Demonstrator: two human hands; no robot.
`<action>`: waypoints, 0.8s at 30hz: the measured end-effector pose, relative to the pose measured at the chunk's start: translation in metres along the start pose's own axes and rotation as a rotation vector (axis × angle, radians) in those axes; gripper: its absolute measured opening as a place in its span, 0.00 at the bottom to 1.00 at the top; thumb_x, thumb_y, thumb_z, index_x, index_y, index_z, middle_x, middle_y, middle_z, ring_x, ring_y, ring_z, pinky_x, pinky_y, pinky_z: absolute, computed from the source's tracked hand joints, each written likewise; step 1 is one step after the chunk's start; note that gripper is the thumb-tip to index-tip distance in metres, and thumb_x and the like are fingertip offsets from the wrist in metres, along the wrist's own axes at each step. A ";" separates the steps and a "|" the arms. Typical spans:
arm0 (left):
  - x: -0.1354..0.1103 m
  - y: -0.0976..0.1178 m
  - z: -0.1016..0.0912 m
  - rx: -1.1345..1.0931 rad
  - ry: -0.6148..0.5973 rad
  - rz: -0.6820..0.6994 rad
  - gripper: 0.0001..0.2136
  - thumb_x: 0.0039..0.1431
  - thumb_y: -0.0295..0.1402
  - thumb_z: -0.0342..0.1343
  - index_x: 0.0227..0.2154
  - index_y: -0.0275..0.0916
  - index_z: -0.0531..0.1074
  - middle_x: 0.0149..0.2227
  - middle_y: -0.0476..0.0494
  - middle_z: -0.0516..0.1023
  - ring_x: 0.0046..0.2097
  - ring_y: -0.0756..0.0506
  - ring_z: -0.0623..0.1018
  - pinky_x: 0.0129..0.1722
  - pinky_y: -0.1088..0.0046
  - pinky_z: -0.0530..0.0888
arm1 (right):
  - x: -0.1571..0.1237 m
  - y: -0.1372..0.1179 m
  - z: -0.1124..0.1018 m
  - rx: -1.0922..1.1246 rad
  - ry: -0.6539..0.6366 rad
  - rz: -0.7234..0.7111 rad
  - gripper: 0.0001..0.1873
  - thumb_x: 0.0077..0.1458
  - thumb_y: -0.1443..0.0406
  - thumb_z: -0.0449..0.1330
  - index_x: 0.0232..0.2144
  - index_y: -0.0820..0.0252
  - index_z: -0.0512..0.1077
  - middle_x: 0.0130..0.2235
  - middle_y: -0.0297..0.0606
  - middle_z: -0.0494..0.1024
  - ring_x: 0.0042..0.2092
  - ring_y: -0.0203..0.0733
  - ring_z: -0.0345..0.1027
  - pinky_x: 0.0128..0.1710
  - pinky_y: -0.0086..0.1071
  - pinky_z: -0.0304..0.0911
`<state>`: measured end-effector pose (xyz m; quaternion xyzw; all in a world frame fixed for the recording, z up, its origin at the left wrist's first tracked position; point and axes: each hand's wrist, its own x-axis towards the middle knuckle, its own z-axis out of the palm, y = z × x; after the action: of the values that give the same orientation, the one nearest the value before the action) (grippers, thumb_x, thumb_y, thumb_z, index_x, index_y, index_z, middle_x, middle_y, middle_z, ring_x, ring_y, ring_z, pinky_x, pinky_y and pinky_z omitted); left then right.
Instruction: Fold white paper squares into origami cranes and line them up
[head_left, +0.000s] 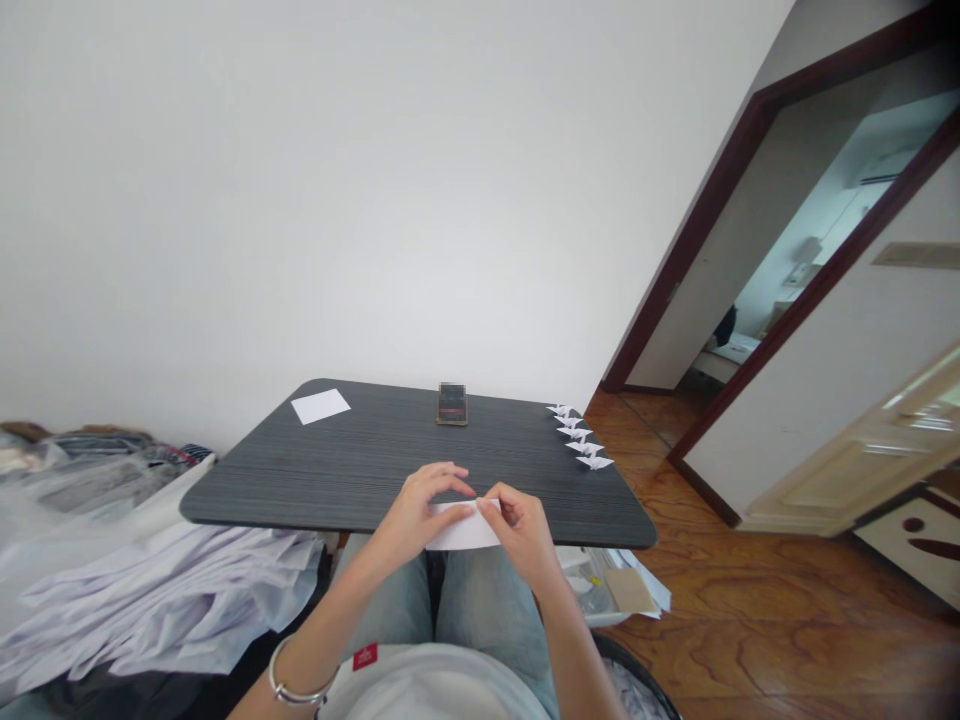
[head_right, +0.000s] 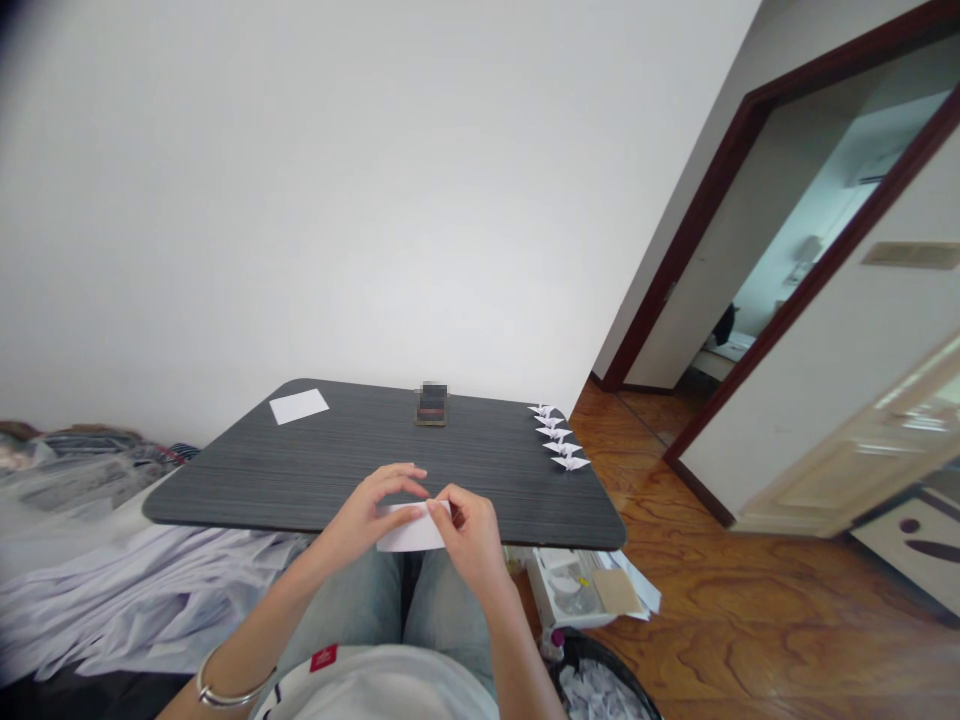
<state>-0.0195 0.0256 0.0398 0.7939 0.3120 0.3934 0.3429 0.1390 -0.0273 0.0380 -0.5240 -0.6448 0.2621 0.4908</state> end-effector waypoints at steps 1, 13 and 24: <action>0.000 0.001 0.002 0.004 -0.024 -0.003 0.07 0.50 0.37 0.55 0.30 0.41 0.75 0.41 0.43 0.75 0.48 0.43 0.69 0.50 0.67 0.60 | 0.000 0.001 0.002 -0.007 0.005 -0.011 0.12 0.51 0.63 0.53 0.19 0.60 0.65 0.18 0.29 0.60 0.22 0.32 0.51 0.21 0.25 0.48; -0.003 -0.002 0.002 0.084 0.026 -0.080 0.09 0.51 0.37 0.53 0.24 0.40 0.75 0.31 0.46 0.78 0.37 0.44 0.73 0.43 0.70 0.61 | 0.004 0.001 -0.008 -0.168 0.081 -0.137 0.08 0.50 0.68 0.53 0.21 0.60 0.66 0.22 0.31 0.64 0.24 0.33 0.58 0.21 0.25 0.52; -0.002 0.001 0.002 0.104 -0.016 -0.097 0.11 0.53 0.37 0.50 0.24 0.37 0.73 0.27 0.48 0.76 0.33 0.47 0.72 0.37 0.74 0.63 | 0.005 0.011 -0.002 -0.122 0.037 -0.131 0.12 0.54 0.63 0.52 0.21 0.60 0.65 0.22 0.32 0.65 0.25 0.34 0.59 0.22 0.25 0.53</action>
<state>-0.0182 0.0232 0.0384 0.7978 0.3673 0.3532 0.3223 0.1451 -0.0197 0.0311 -0.5145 -0.6832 0.1799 0.4859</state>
